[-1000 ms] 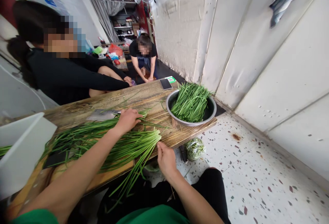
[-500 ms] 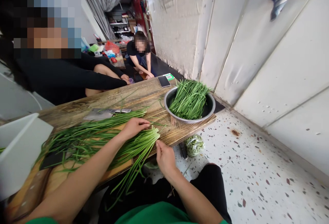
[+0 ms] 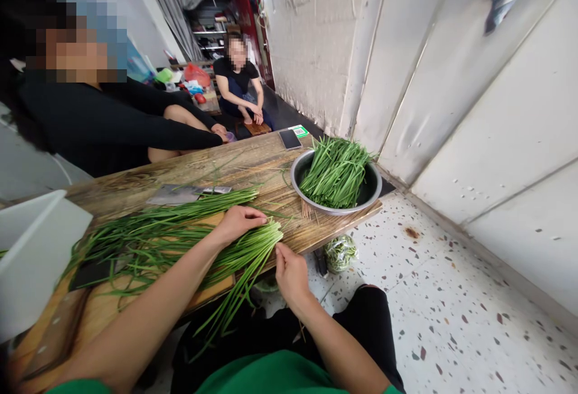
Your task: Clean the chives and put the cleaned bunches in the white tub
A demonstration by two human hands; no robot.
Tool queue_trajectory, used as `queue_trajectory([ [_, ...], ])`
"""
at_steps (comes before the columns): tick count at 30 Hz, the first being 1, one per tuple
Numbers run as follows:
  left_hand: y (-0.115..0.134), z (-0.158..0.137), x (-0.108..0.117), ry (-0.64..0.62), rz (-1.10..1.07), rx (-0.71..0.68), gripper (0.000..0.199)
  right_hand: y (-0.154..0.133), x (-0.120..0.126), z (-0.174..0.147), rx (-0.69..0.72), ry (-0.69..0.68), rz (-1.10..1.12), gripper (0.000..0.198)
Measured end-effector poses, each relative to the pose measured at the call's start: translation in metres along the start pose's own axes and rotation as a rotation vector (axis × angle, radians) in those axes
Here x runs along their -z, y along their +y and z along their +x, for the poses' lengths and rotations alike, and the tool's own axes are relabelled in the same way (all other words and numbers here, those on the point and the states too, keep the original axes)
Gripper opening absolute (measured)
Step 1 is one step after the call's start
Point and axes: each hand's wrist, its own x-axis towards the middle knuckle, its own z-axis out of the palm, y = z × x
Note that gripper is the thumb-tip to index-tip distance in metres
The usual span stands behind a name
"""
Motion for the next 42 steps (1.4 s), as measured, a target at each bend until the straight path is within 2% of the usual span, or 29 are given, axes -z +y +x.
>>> queue_trajectory([
  [42, -0.0096, 0.0023, -0.0061, 0.034, 0.055, -0.05, 0.028, 0.002, -0.0005, 0.001, 0.007, -0.019, -0.046, 0.03],
])
